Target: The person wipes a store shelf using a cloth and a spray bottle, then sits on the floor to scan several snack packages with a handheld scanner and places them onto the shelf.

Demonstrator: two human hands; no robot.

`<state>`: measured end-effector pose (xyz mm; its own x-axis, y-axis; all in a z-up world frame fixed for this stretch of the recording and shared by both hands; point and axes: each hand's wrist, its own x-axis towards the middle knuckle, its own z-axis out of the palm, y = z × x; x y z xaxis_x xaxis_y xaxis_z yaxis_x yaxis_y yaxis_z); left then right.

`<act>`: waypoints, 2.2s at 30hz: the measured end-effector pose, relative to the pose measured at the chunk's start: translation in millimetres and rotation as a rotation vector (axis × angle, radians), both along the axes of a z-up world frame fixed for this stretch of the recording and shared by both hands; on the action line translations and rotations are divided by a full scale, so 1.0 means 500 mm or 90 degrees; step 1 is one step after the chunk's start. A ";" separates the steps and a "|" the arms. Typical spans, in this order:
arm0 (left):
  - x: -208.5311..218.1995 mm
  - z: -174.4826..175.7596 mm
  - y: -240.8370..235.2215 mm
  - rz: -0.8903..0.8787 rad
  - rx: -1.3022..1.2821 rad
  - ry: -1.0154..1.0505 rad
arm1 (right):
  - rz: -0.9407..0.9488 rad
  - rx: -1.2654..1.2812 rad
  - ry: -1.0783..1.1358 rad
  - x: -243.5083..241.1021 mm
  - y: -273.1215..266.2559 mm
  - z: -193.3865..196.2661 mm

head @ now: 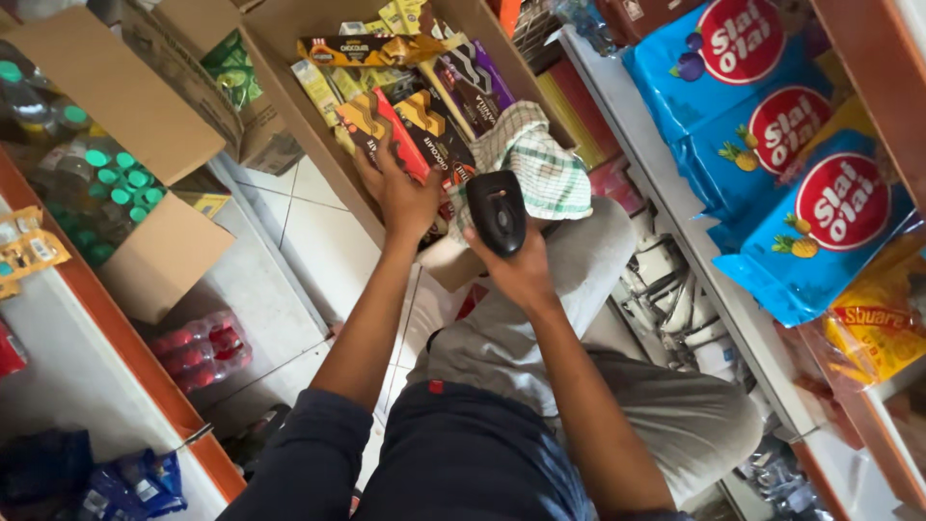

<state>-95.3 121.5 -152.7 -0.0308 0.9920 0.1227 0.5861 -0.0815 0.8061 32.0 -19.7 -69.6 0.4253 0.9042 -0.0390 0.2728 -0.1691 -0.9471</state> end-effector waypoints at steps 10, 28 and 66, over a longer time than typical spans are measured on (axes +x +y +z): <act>-0.003 -0.018 0.003 0.073 -0.106 -0.275 | -0.025 -0.119 0.060 0.017 0.004 -0.020; -0.022 0.111 -0.045 -0.160 -0.147 -0.596 | -0.132 0.044 0.132 0.072 -0.049 -0.012; 0.003 0.244 -0.153 -0.640 -0.259 -0.229 | -0.184 0.166 0.483 0.138 -0.054 0.148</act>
